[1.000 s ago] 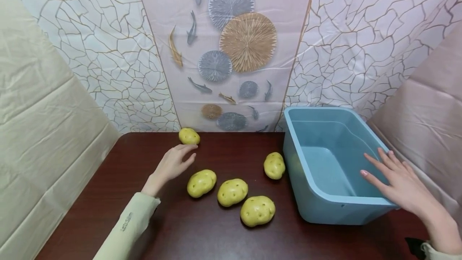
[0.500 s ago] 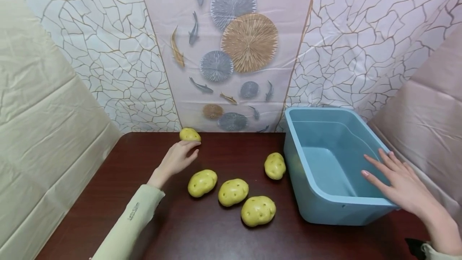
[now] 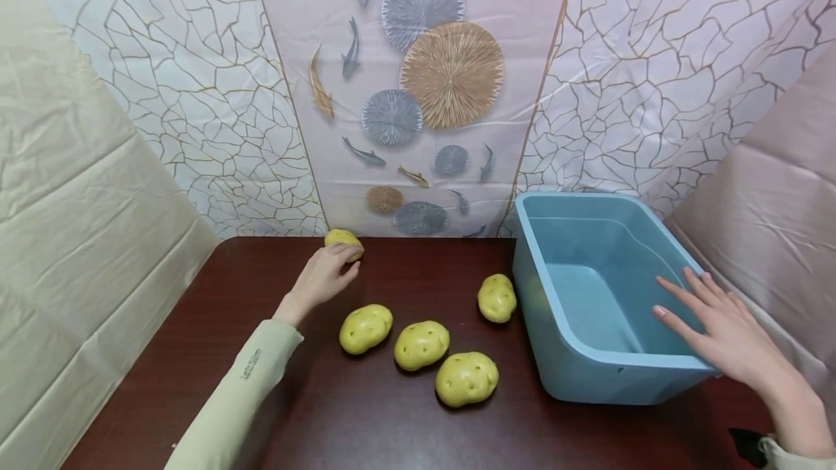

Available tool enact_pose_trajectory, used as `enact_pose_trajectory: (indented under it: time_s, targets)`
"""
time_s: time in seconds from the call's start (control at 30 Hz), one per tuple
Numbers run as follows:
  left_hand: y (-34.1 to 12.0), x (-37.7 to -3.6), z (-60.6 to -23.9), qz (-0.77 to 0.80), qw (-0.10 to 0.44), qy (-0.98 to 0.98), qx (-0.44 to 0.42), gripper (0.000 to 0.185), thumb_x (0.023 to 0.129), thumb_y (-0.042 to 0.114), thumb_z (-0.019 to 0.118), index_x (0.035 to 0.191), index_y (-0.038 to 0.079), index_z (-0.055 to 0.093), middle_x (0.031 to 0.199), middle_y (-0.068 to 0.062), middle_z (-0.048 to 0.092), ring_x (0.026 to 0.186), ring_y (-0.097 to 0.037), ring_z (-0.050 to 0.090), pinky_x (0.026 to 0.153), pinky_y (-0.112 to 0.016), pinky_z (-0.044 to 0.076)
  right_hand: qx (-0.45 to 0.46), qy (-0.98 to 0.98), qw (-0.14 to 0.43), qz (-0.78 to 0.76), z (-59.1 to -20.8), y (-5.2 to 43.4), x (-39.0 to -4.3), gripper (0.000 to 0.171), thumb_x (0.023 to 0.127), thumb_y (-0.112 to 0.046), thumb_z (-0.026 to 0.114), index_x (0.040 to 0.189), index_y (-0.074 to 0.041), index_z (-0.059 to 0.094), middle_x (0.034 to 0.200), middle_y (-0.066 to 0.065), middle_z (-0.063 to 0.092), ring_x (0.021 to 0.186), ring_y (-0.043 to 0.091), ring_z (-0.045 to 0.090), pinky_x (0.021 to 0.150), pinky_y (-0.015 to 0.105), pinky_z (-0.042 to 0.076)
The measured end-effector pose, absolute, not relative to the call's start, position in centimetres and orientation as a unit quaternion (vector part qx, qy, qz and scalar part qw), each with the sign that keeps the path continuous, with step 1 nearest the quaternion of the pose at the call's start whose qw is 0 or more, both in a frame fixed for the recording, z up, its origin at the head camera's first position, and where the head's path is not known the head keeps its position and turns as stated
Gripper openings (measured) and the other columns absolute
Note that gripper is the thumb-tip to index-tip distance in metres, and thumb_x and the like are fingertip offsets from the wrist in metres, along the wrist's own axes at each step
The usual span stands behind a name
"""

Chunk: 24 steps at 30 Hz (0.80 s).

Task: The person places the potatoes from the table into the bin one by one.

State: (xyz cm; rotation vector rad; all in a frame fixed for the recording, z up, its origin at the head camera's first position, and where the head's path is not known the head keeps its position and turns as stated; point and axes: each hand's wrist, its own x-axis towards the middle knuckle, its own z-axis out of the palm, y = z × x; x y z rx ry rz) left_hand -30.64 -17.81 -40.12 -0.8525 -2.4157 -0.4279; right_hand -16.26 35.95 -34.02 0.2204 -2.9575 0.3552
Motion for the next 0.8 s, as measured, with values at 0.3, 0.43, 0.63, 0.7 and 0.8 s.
enact_pose_trajectory:
  time_s: [0.3, 0.43, 0.63, 0.7, 0.8]
  targets:
    - [-18.3, -31.7, -40.8, -0.142, 0.252, -0.909, -0.299, 0.028, 0.083, 0.015, 0.058, 0.109, 0.006, 0.063, 0.109, -0.010, 0.064, 0.100, -0.027, 0.059, 0.080, -0.040, 0.047, 0.072, -0.987, 0.070, 0.123, -34.0, 35.9, -16.4, 0.065, 0.091, -0.044, 0.041, 0.138, -0.001, 0.029, 0.143, 0.032, 0.003, 0.132, 0.042, -0.016, 0.099, 0.059, -0.018]
    - [-18.7, -32.1, -41.1, -0.131, 0.246, -0.918, -0.283, 0.033, 0.083, 0.017, 0.058, 0.115, 0.006, 0.059, 0.116, -0.013, 0.060, 0.106, -0.030, 0.056, 0.080, -0.046, 0.045, 0.073, -0.987, 0.072, 0.124, -34.0, 35.9, -16.4, 0.065, 0.091, -0.044, 0.042, 0.138, 0.000, 0.029, 0.143, 0.032, 0.004, 0.132, 0.042, -0.015, 0.099, 0.059, -0.017]
    - [-19.0, -33.1, -41.3, -0.127, 0.223, -0.933, -0.253, 0.042, 0.085, 0.019, 0.057, 0.125, 0.008, 0.051, 0.129, -0.014, 0.050, 0.117, -0.034, 0.045, 0.084, -0.052, 0.041, 0.071, -0.987, 0.073, 0.123, -34.0, 36.0, -16.4, 0.064, 0.091, -0.043, 0.041, 0.137, 0.000, 0.030, 0.143, 0.033, 0.005, 0.132, 0.043, -0.015, 0.099, 0.061, -0.017]
    - [-19.0, -33.4, -41.4, -0.126, 0.214, -0.937, -0.245, 0.043, 0.086, 0.020, 0.055, 0.127, 0.008, 0.049, 0.132, -0.015, 0.047, 0.120, -0.034, 0.043, 0.087, -0.052, 0.039, 0.072, -0.987, 0.076, 0.123, -34.1, 36.0, -16.4, 0.064, 0.091, -0.043, 0.041, 0.137, 0.000, 0.030, 0.143, 0.033, 0.006, 0.132, 0.043, -0.014, 0.099, 0.061, -0.016]
    - [-19.0, -33.8, -41.6, -0.123, 0.199, -0.943, -0.236, 0.043, 0.087, 0.021, 0.054, 0.128, 0.009, 0.047, 0.134, -0.015, 0.044, 0.121, -0.034, 0.041, 0.090, -0.052, 0.037, 0.073, -0.986, 0.081, 0.123, -34.2, 36.1, -16.4, 0.063, 0.091, -0.042, 0.041, 0.137, 0.001, 0.031, 0.142, 0.033, 0.007, 0.132, 0.042, -0.014, 0.099, 0.061, -0.016]
